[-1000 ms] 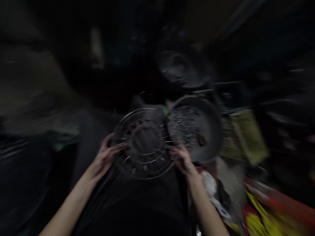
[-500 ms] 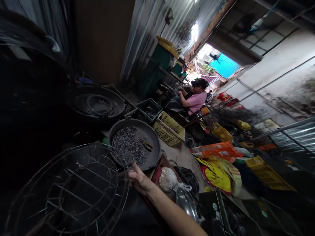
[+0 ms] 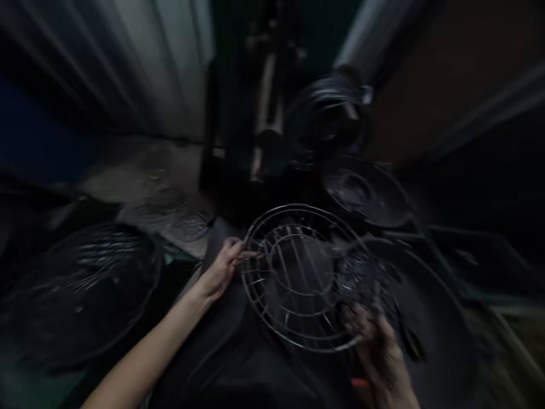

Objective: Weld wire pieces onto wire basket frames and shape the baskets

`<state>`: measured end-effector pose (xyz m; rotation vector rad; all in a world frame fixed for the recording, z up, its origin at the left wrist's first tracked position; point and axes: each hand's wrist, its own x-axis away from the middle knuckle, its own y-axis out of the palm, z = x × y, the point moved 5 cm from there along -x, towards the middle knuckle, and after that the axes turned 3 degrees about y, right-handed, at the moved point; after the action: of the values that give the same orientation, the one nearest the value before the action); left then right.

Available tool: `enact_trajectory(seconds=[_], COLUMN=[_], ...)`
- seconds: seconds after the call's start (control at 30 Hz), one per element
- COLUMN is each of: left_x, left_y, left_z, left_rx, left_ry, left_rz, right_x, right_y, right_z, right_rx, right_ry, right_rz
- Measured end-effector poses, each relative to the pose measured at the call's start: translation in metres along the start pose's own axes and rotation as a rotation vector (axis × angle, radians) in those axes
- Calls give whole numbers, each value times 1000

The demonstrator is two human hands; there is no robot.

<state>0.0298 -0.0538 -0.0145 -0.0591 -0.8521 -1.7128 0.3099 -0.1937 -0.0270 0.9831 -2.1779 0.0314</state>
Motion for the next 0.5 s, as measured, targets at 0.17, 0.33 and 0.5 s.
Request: enact_trajectory(seconds=[0.17,0.33,0.5], left_x=[-31,-50,-63], left_y=[2,17,25], left_z=[36,58,73], left_rx=[8,53,147], left_ry=[140,144,123], left_rz=[25,-79,-89], right_x=[-11,-10,-7], right_y=[42,82,110], right_z=[-25,-62,-98], right_rx=[104,90,145], right_ry=[-83,-190,-203], right_rz=[-78,-31,-55])
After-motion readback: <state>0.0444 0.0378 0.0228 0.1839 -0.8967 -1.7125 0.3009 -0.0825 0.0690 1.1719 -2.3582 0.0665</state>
